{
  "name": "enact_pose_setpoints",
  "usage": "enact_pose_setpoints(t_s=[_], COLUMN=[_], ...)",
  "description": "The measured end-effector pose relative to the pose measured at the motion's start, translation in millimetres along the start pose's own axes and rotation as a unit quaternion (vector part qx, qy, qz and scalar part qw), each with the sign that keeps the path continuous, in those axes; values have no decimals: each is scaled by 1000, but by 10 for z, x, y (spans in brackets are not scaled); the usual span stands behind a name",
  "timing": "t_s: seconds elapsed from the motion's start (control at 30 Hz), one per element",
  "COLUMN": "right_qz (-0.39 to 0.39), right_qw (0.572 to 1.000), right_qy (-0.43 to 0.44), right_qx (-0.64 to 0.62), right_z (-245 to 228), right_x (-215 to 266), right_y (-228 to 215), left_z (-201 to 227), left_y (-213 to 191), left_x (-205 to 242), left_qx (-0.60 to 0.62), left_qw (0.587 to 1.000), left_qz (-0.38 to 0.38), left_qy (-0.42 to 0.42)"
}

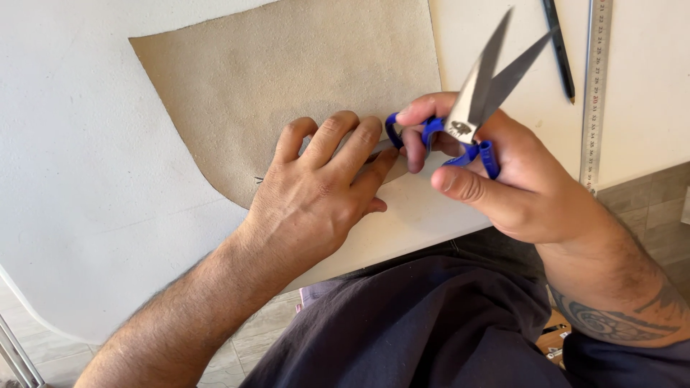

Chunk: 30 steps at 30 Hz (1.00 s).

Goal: Applying adhesive to leather components and pressing them together to bond.

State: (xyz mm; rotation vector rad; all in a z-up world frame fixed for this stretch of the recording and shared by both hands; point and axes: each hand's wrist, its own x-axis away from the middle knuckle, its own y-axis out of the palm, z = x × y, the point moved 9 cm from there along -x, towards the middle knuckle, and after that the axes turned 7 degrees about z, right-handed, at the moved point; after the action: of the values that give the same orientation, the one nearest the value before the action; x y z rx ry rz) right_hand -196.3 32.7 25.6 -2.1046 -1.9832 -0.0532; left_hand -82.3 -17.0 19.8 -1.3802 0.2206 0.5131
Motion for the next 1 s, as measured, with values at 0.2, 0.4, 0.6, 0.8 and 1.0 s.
enact_pose_setpoints(t_s=[0.2,0.4,0.6,0.8,1.0], right_qz=[92,207,206,243,206], right_qw=[995,968,963,965,961], right_qy=[-18,-100,-160,-102,-155], right_qx=[-40,-105,-65,-7,96], right_z=[36,94,105,121,-6], right_x=[-19,-74,-52,107,32], right_y=[-96,-242,-117,-179,-94], left_z=[1,14,10,8,11], left_y=[21,19,1,35,22], left_x=[3,9,12,40,24], left_qx=[-5,-8,-16,-24,-22], left_qw=[1000,1000,1000,1000,1000], left_qz=[-12,-11,-4,-9,-7], left_qy=[3,5,-3,-7,-4])
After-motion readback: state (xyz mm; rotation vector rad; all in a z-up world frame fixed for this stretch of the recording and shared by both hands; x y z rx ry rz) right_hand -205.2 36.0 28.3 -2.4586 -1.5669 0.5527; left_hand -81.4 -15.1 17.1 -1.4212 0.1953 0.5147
